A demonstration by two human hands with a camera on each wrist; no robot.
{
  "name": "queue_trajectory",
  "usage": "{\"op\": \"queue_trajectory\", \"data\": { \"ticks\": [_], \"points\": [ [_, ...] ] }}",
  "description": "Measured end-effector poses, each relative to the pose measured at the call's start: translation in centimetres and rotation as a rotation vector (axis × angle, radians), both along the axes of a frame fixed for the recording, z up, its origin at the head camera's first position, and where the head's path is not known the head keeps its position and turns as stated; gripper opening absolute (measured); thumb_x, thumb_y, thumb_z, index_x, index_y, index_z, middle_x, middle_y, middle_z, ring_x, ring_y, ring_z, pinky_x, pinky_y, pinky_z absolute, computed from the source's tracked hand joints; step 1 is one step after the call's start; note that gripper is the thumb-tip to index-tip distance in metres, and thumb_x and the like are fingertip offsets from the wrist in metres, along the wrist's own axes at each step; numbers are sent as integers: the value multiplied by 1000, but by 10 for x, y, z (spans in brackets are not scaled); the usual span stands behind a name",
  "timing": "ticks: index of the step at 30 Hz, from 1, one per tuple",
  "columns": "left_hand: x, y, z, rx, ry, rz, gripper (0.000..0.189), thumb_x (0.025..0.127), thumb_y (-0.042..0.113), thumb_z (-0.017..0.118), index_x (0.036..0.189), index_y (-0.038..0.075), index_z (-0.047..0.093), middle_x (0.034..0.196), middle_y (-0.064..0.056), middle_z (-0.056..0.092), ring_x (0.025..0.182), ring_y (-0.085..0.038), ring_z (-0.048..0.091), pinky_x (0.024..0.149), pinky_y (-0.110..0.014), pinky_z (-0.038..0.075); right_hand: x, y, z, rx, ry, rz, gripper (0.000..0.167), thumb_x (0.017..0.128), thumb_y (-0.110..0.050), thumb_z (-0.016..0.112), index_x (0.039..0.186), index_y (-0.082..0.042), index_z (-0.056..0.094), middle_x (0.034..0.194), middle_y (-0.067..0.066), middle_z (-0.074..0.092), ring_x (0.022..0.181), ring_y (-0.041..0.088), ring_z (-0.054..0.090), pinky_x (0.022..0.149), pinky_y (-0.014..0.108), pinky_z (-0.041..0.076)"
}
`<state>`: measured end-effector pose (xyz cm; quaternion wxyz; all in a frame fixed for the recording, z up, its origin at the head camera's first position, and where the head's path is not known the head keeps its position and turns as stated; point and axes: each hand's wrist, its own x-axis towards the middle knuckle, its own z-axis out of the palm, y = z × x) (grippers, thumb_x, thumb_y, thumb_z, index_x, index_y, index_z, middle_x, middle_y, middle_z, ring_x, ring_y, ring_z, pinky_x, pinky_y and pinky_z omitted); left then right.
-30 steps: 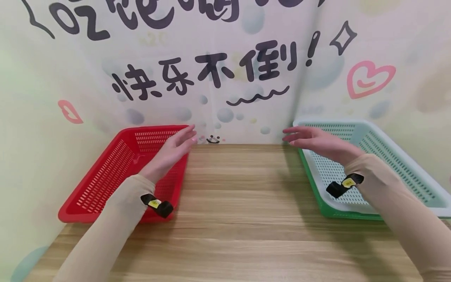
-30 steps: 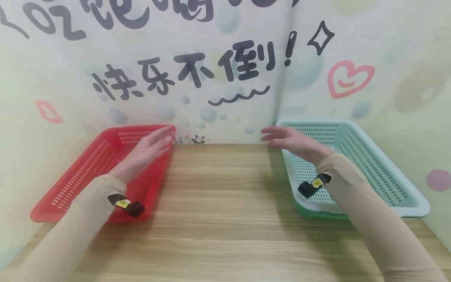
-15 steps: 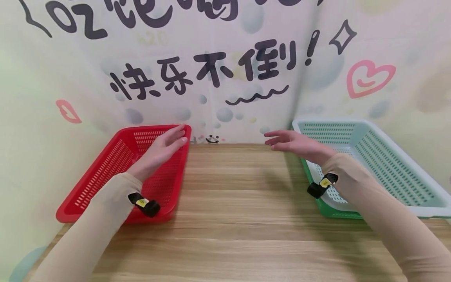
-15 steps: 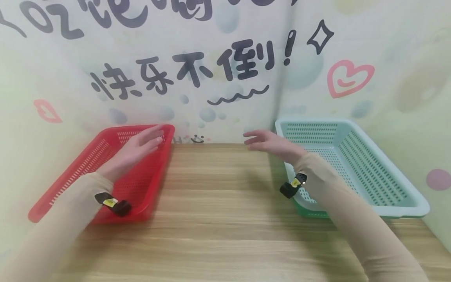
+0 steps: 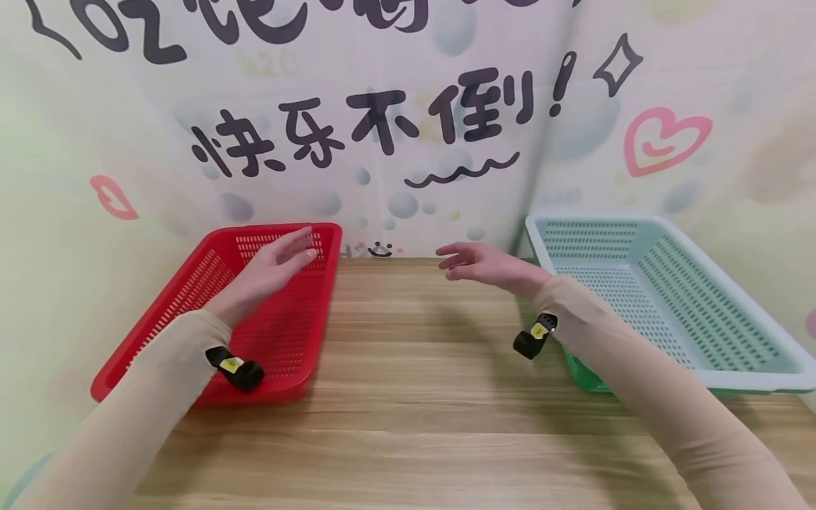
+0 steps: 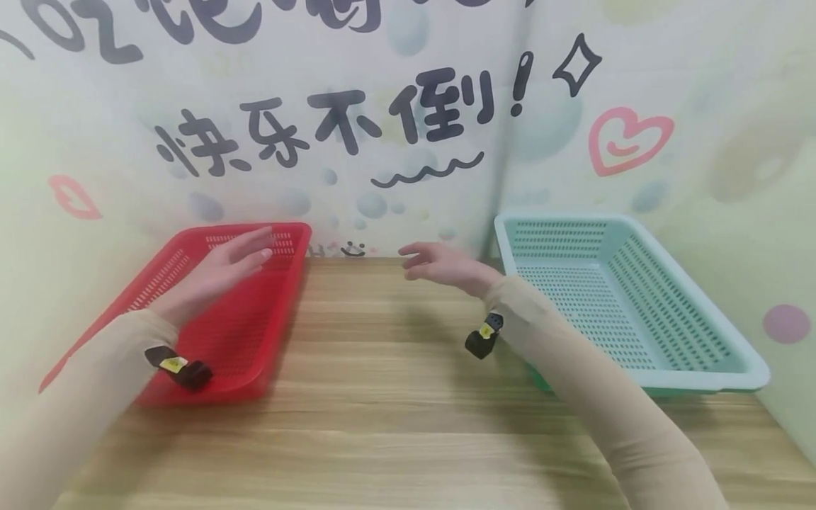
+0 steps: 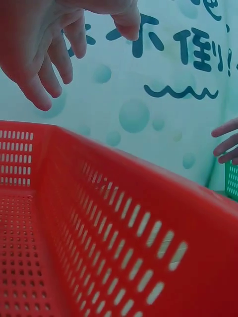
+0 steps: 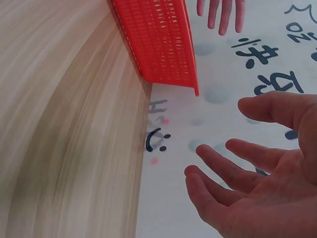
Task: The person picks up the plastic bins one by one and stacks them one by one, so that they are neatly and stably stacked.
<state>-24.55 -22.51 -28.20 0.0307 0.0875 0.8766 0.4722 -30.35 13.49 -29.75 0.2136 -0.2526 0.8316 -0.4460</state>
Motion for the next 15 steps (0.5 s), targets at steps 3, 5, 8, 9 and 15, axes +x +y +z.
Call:
{"op": "queue_trajectory", "data": {
  "ticks": [3, 5, 8, 9, 15],
  "points": [
    [0, -4, 1, -12, -12, 9, 70, 97, 34, 56, 155, 16, 21, 154, -14, 30, 139, -34, 28, 106, -55, 32, 2, -11, -4, 9, -7, 0, 53, 96, -11, 55, 145, -5, 39, 138, 19, 49, 123, 31, 50, 105, 48, 37],
    [1, -7, 2, -18, -19, 16, 71, 97, 35, 57, 155, 17, 21, 153, -15, 30, 139, -35, 29, 105, -56, 33, 4, -19, -5, 26, 2, 7, 52, 96, -11, 54, 145, -5, 39, 138, 19, 49, 123, 30, 51, 104, 47, 38],
    [1, -10, 3, -26, -26, 19, 72, 97, 36, 57, 155, 17, 20, 153, -16, 30, 138, -36, 29, 105, -58, 33, 8, -31, -6, 44, 14, 15, 52, 96, -12, 55, 145, -6, 40, 138, 18, 50, 123, 29, 51, 103, 45, 40],
    [1, -11, 3, -26, -25, 17, 72, 97, 36, 56, 155, 16, 20, 153, -16, 30, 138, -36, 29, 105, -58, 33, 9, -35, -6, 43, 15, 22, 52, 96, -12, 54, 145, -5, 40, 138, 18, 50, 123, 29, 51, 102, 44, 41],
    [5, -21, 3, -45, -25, 31, 77, 95, 40, 59, 156, 18, 17, 154, -14, 28, 138, -36, 29, 104, -57, 35, 14, -67, -13, 21, -18, 45, 52, 96, -12, 55, 146, -8, 39, 137, 15, 51, 121, 25, 53, 103, 42, 41]
  ]
}}
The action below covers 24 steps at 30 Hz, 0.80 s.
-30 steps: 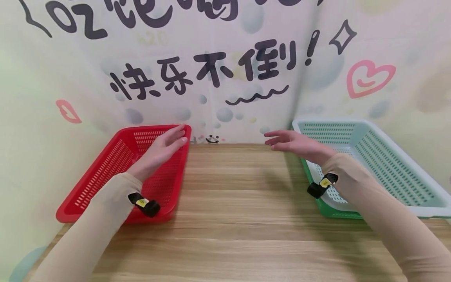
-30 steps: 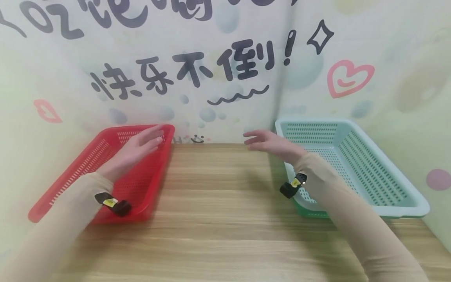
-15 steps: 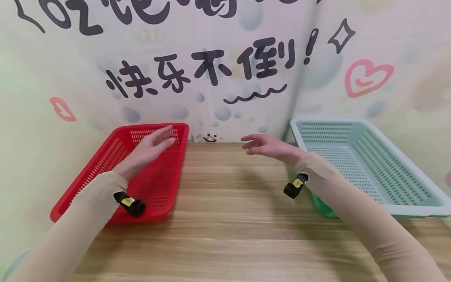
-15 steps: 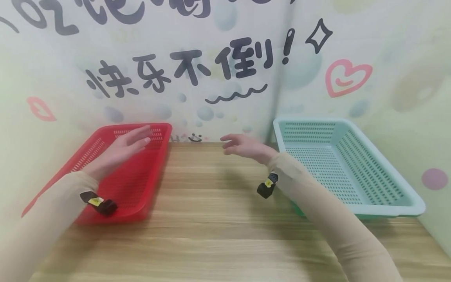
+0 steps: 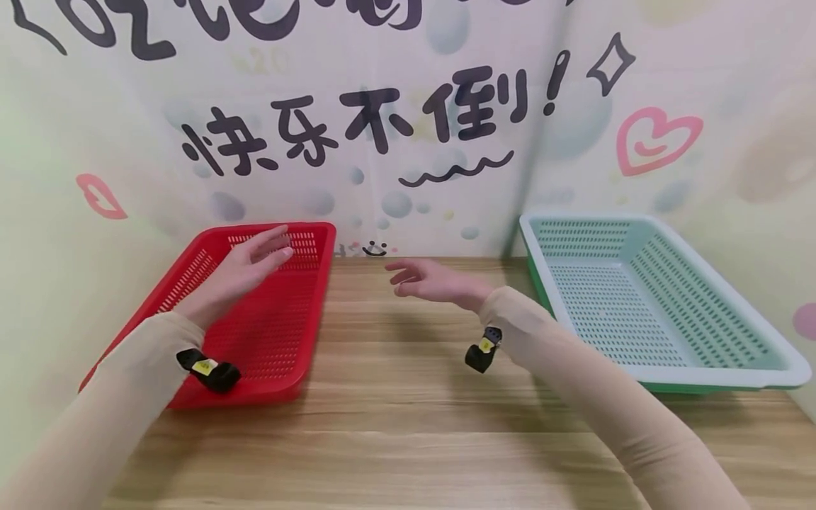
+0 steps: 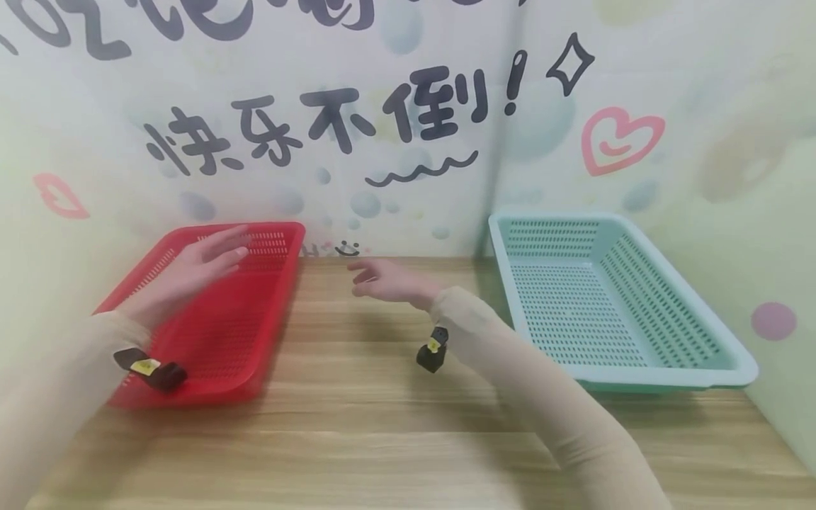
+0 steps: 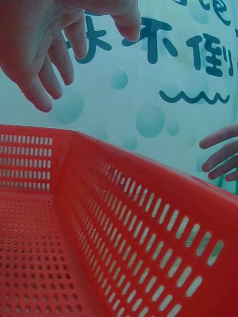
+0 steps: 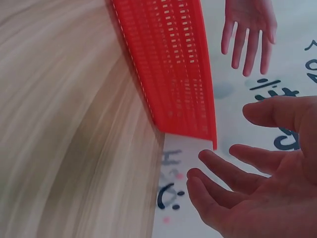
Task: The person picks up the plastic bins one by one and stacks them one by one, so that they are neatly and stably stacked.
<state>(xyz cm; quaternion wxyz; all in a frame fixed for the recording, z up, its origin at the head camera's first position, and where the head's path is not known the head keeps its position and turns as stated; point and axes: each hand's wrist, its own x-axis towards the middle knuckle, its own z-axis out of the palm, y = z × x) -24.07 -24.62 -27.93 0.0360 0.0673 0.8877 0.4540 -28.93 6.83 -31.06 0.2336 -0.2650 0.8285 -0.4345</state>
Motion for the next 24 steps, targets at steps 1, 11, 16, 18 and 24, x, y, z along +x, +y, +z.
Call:
{"op": "queue_trajectory", "data": {
  "ticks": [1, 11, 16, 18, 24],
  "points": [
    [1, -2, 0, -5, 2, 4, 78, 94, 40, 60, 156, 19, 17, 155, -14, 28, 138, -37, 30, 103, -57, 36, 0, -5, -2, -1, -5, 1, 52, 96, -13, 55, 146, -9, 39, 137, 14, 51, 121, 24, 53, 102, 41, 41],
    [13, -24, 3, 3, -9, 33, 83, 93, 40, 61, 157, 19, 12, 156, -15, 24, 137, -40, 30, 101, -55, 39, 11, -55, -15, -64, 24, 27, 54, 99, -16, 52, 149, -11, 33, 133, 13, 54, 120, 22, 53, 99, 37, 44],
    [18, -35, 5, 16, -26, 27, 79, 96, 42, 56, 157, 19, 11, 156, -19, 22, 135, -41, 31, 95, -42, 47, 18, -73, -24, -98, 70, 40, 60, 97, -21, 56, 151, -10, 30, 130, 13, 57, 118, 22, 55, 92, 31, 48],
    [20, -41, 5, 24, -20, 39, 77, 97, 45, 53, 157, 18, 12, 155, -19, 22, 134, -41, 32, 89, -31, 50, 21, -79, -27, -119, 71, 43, 62, 97, -22, 58, 151, -10, 30, 129, 12, 58, 117, 23, 56, 90, 30, 49],
    [23, -58, 2, 80, 23, 65, 74, 99, 41, 50, 156, 12, 12, 154, -20, 20, 128, -32, 36, 81, -10, 45, 29, -96, -32, -212, 43, 63, 66, 95, -21, 61, 150, -8, 28, 127, 12, 56, 114, 24, 57, 89, 31, 50]
  ]
}}
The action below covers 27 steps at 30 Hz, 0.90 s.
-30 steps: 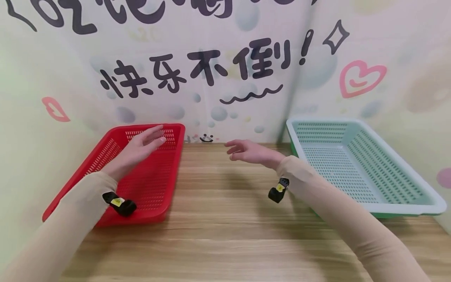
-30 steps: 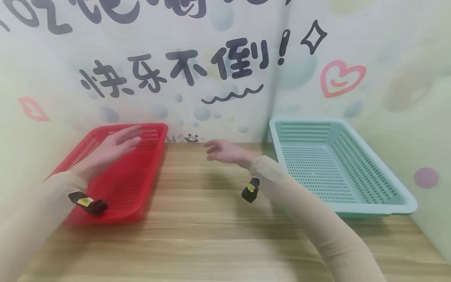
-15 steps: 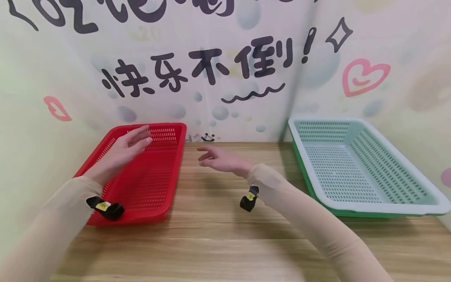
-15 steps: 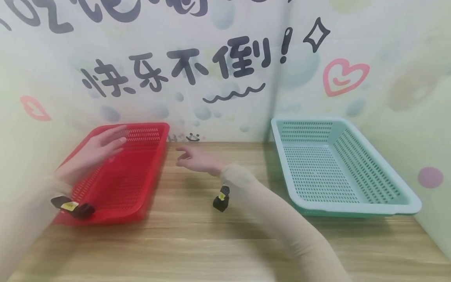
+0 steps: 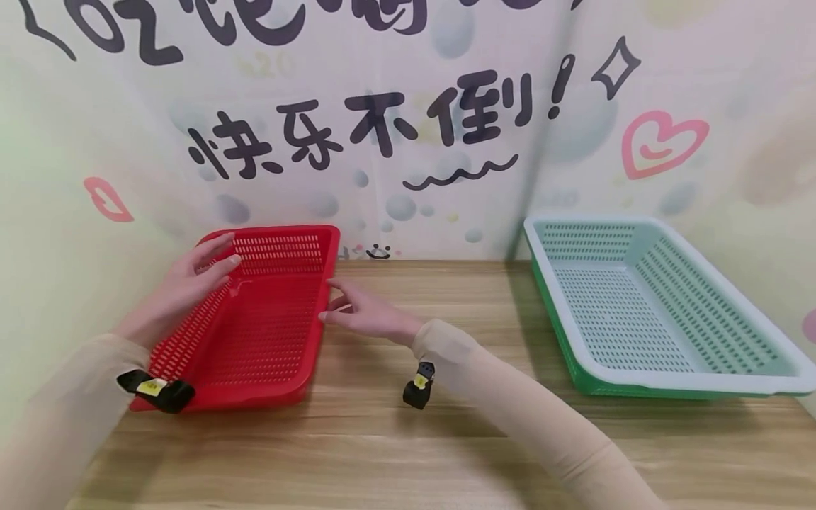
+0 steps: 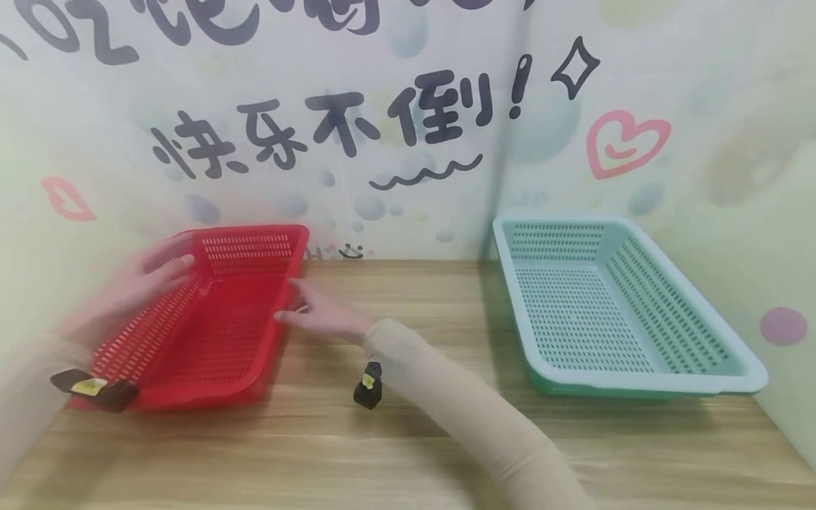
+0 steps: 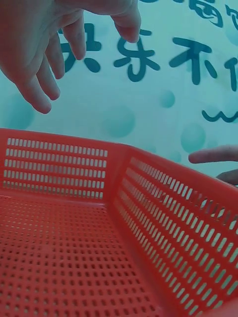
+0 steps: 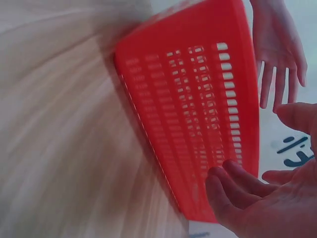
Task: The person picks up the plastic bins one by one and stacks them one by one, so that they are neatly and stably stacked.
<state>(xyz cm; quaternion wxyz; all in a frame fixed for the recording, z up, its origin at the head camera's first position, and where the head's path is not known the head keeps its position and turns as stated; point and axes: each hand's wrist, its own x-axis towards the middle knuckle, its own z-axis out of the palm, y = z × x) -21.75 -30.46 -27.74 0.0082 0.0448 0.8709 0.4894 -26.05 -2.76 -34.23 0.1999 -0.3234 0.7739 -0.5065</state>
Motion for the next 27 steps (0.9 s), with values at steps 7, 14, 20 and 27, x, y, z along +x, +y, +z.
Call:
{"op": "queue_trajectory", "data": {
  "ticks": [7, 14, 20, 27],
  "points": [
    [7, -17, -6, 19, 21, 4, 72, 101, 35, 48, 155, 7, 9, 155, -24, 15, 130, -35, 33, 81, -8, 44, 9, -13, -7, -33, 29, 9, 79, 91, -19, 66, 153, -4, 20, 120, 8, 56, 107, 17, 57, 91, 24, 45],
    [18, -31, -10, 21, -9, 23, 72, 102, 34, 46, 155, 7, 5, 155, -26, 14, 118, -15, 44, 79, -11, 47, 12, -15, -13, -48, 22, -10, 84, 90, -22, 68, 155, -9, 16, 122, 8, 53, 103, 12, 56, 90, 25, 46],
    [25, -49, -15, 77, -87, 69, 74, 101, 39, 48, 157, 18, 4, 155, -17, 16, 93, 6, 58, 77, -25, 55, 12, -13, -16, -58, 14, -19, 85, 91, -23, 67, 155, -11, 14, 121, 4, 53, 107, 18, 56, 91, 26, 46],
    [36, -73, -23, 39, -85, 100, 72, 102, 39, 43, 156, 22, -2, 160, -17, -3, 113, -4, 54, 76, -16, 51, 13, -13, -18, -55, 6, -32, 86, 91, -26, 67, 156, -12, 13, 120, 2, 53, 106, 17, 57, 91, 25, 46]
  ]
}}
